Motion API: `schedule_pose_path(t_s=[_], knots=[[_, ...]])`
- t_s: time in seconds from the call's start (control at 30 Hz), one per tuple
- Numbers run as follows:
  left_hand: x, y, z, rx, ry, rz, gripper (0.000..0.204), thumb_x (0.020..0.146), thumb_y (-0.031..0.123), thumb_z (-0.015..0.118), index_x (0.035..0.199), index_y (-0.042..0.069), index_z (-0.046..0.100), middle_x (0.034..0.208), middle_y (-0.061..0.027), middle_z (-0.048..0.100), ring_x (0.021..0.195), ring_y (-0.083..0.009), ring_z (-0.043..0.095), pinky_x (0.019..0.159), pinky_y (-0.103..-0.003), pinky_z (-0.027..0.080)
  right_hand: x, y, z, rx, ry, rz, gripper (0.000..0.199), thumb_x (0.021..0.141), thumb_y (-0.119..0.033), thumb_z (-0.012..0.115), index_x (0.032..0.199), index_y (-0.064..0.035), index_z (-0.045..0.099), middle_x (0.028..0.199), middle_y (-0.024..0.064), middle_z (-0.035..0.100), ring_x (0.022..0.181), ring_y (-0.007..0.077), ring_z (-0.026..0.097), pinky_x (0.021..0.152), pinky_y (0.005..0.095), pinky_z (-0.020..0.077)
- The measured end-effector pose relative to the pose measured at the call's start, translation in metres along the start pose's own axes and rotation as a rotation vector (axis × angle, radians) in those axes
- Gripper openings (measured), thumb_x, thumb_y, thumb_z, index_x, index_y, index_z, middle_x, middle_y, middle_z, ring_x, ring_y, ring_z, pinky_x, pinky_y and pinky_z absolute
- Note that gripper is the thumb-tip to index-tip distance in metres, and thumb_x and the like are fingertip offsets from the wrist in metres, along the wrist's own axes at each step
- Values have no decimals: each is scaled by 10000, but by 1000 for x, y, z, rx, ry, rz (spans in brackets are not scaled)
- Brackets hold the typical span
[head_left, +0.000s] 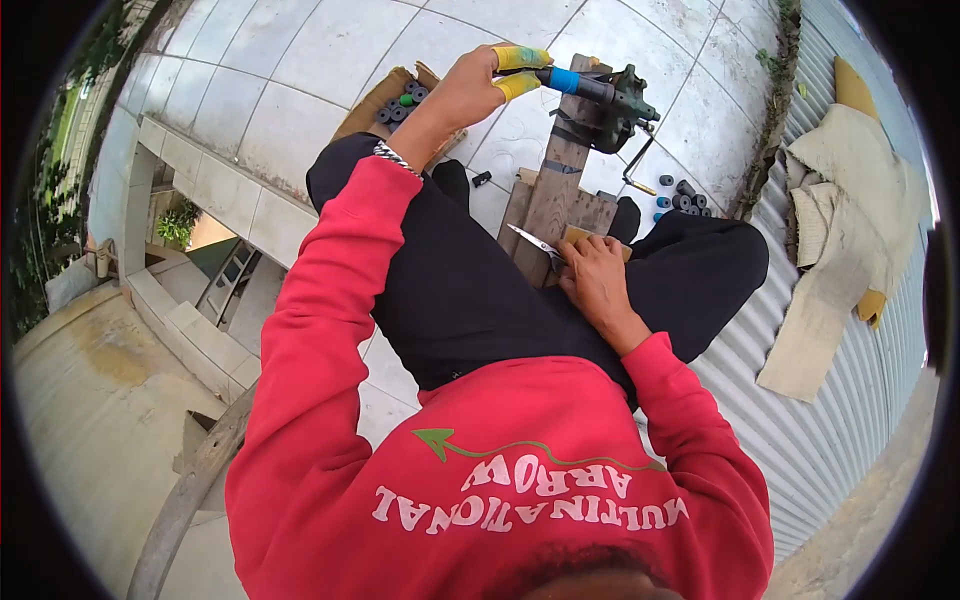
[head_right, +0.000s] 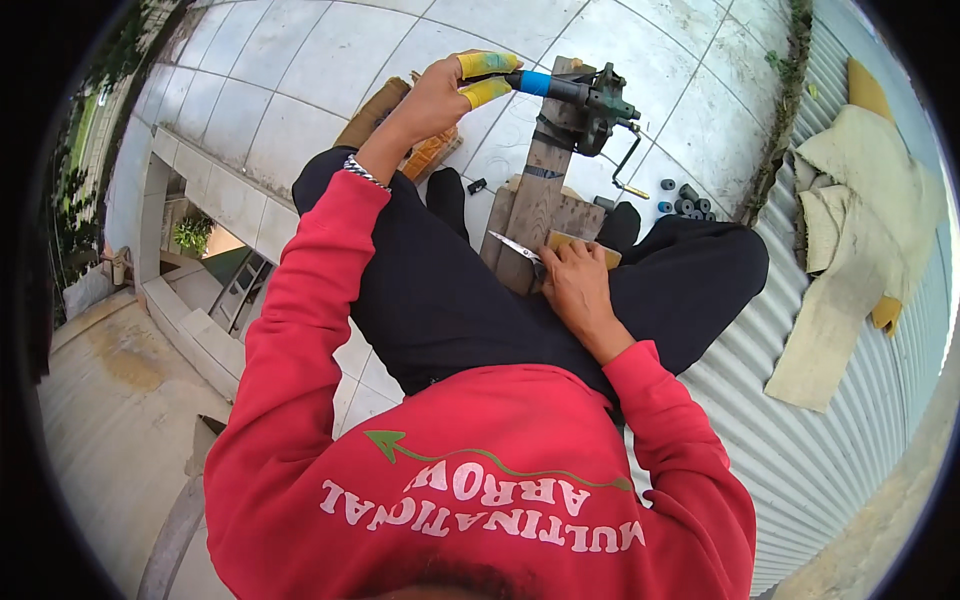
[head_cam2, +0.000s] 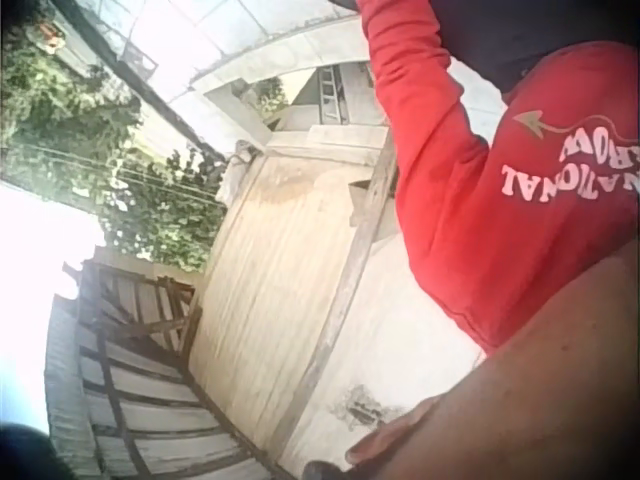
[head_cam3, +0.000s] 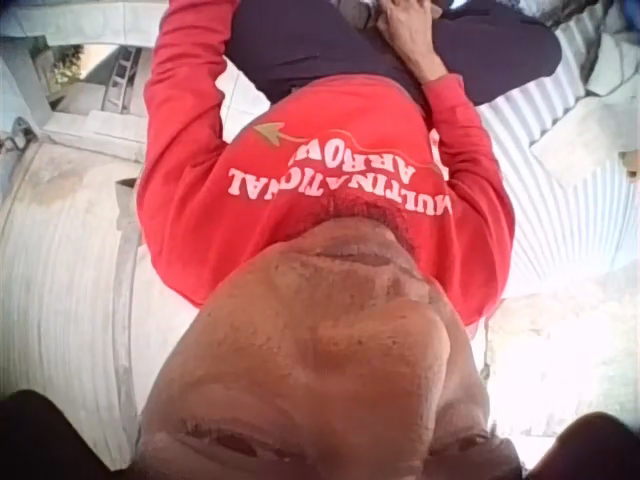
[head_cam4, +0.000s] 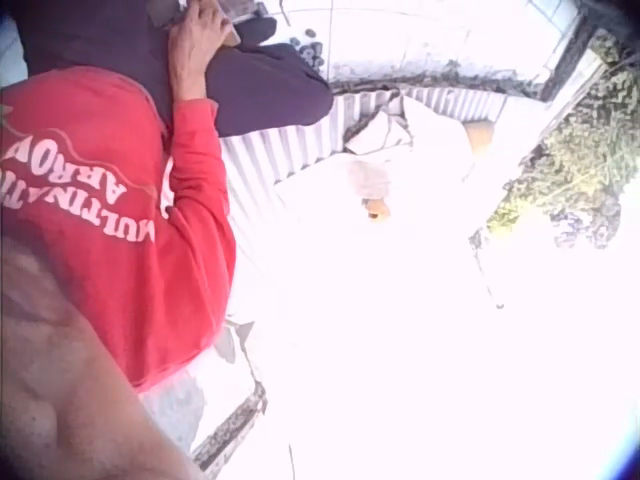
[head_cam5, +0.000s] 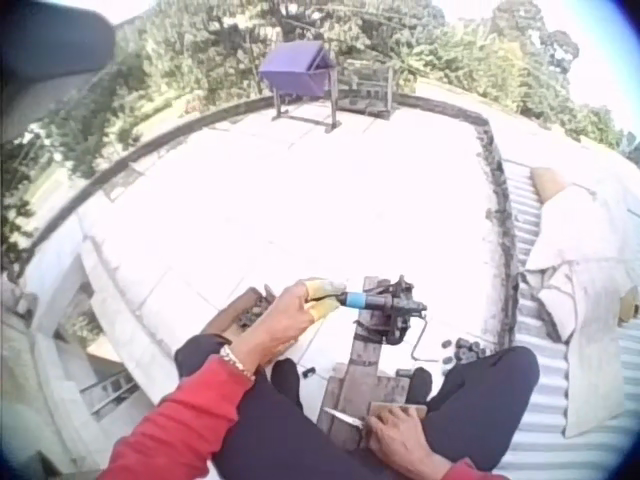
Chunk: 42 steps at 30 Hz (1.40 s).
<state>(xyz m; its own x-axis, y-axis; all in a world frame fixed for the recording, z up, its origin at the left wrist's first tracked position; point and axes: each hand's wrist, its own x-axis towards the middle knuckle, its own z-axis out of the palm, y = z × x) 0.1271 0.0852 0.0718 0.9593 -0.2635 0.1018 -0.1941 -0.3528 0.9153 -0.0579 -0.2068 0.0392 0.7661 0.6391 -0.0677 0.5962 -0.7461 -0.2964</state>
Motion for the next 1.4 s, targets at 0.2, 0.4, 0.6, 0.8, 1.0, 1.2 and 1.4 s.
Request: schedule_pose_path(t_s=[0.2, 0.4, 0.6, 0.8, 1.0, 1.2, 1.4], knots=[[-5, 2, 5, 54, 57, 25, 357, 942, 80, 730, 1298, 85, 705, 1203, -96, 685, 1083, -222, 657, 952, -317, 505, 7, 17, -37, 702, 27, 326, 434, 789, -46, 734, 1218, -79, 681, 976, 103, 680, 919, 252, 676, 857, 378, 532], [1, 9, 3, 34, 37, 6, 354, 924, 69, 736, 1277, 88, 720, 1193, -131, 696, 1061, -252, 672, 933, -336, 524, 31, 44, -75, 503, 394, 349, 418, 863, -28, 746, 1269, -111, 686, 971, 94, 684, 884, 196, 663, 768, 329, 531], [1, 0, -1, -62, -8, -43, 360, 930, 80, 729, 1290, 67, 705, 1188, -109, 721, 1032, -208, 674, 920, -316, 518, 75, 47, -99, -26, 477, 170, 392, 856, -81, 759, 1239, -124, 689, 1022, 60, 675, 1002, 272, 615, 836, 384, 527], [1, 7, 1, -26, -3, -65, 357, 940, 72, 725, 1295, 51, 696, 1144, -84, 734, 996, -165, 660, 897, -291, 513, 86, 45, -83, -10, 525, 193, 407, 850, -106, 771, 1248, -133, 689, 1035, 62, 681, 999, 283, 616, 817, 393, 537], [1, 10, -1, -65, -8, -78, 356, 926, 88, 734, 1279, 49, 710, 1180, -147, 733, 1027, -240, 700, 908, -323, 534, 99, 35, -79, 7, 539, 203, 399, 853, -117, 771, 1244, -137, 693, 996, 58, 667, 953, 284, 611, 779, 392, 534], [1, 4, -1, -40, -8, -47, 354, 927, 91, 739, 1277, 51, 712, 1186, -141, 734, 1044, -244, 703, 911, -327, 537, 105, 34, -75, 5, 539, 225, 389, 858, -103, 764, 1240, -140, 700, 947, 52, 645, 902, 275, 594, 735, 390, 526], [4, 1, 0, -39, -24, -37, 378, 928, 88, 738, 1301, 42, 694, 1187, -139, 734, 1049, -236, 701, 913, -323, 536, 104, 40, -71, 35, 547, 180, 378, 857, -71, 758, 1228, -121, 708, 939, 60, 643, 876, 273, 582, 735, 387, 501]])
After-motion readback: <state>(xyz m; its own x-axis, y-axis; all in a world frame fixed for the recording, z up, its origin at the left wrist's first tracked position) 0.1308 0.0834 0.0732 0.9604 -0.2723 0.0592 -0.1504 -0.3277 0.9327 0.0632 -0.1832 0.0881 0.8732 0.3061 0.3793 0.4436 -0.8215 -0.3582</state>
